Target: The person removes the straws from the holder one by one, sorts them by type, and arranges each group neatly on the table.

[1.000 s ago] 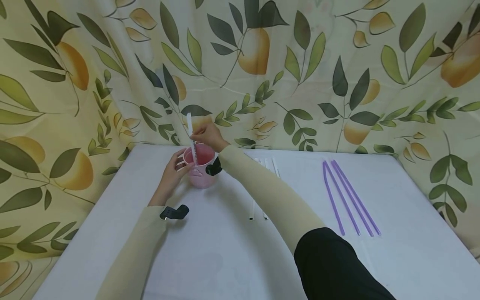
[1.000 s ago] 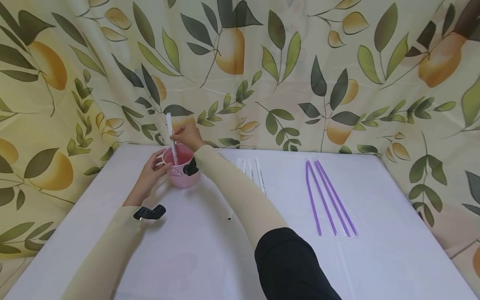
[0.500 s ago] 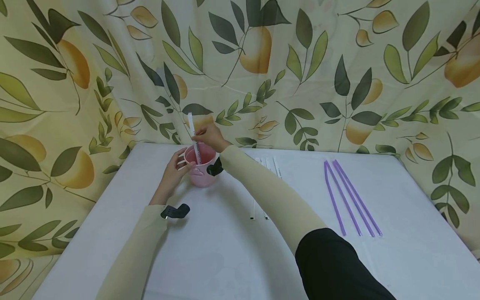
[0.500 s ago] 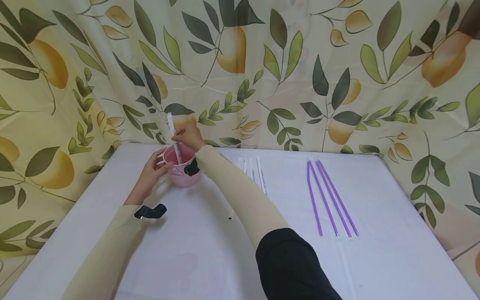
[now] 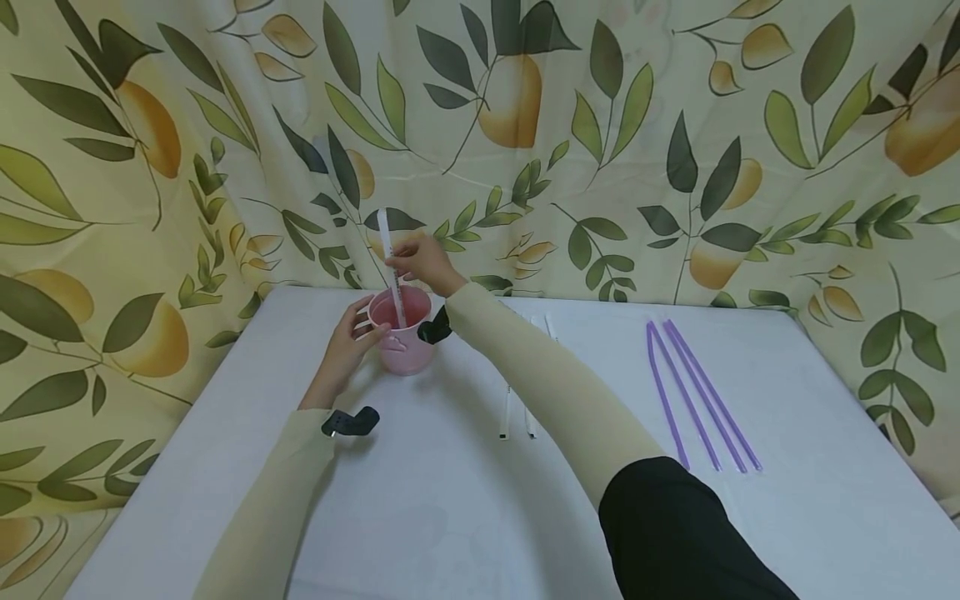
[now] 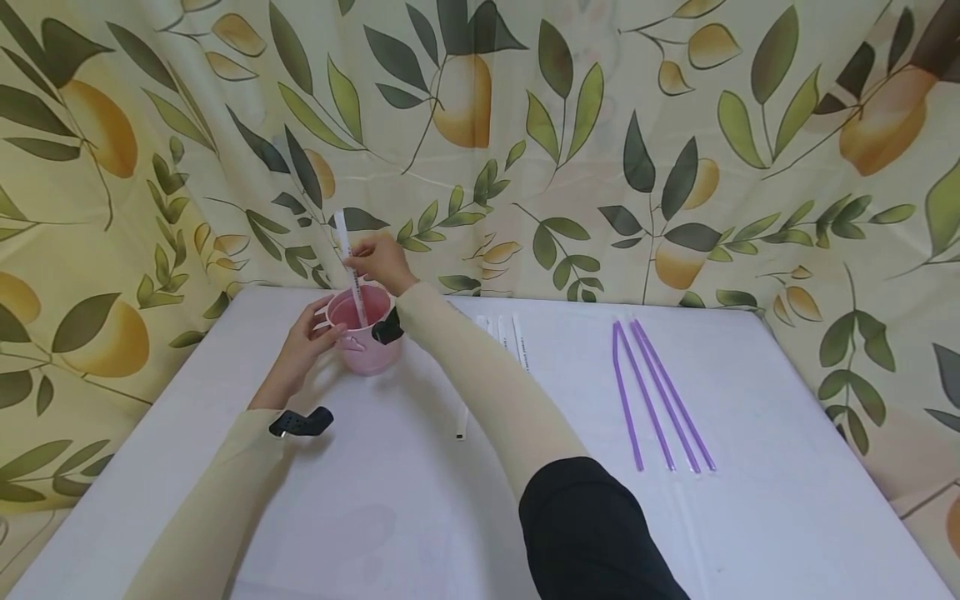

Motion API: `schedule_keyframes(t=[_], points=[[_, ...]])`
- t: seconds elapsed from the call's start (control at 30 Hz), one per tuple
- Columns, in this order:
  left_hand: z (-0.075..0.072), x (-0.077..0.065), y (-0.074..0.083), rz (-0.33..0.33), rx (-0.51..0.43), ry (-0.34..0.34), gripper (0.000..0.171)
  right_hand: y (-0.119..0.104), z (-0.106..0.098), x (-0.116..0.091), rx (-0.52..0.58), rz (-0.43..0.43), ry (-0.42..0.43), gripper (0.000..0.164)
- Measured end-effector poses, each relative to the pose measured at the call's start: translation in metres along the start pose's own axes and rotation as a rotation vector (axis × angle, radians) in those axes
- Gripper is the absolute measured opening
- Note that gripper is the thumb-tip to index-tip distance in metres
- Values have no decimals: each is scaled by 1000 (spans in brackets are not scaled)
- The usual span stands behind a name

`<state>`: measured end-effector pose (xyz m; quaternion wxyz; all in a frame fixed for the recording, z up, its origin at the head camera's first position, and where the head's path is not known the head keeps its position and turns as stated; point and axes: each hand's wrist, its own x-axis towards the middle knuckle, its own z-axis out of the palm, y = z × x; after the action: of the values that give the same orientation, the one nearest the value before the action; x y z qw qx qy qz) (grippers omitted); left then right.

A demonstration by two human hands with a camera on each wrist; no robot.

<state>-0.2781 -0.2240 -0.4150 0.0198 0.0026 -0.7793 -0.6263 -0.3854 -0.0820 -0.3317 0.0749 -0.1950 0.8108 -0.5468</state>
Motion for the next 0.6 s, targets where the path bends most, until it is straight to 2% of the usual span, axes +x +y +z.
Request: schedule_keyframes(t=[0.2, 0.4, 0.6], points=[[0, 0, 0, 14, 20, -1, 66, -17, -12, 1, 81, -15, 35, 22], [0, 1, 0, -23, 25, 3, 67, -38, -27, 1, 50, -22, 67, 23], [-1, 0, 1, -30, 22, -4, 68, -63, -43, -5, 48, -59, 92, 25]])
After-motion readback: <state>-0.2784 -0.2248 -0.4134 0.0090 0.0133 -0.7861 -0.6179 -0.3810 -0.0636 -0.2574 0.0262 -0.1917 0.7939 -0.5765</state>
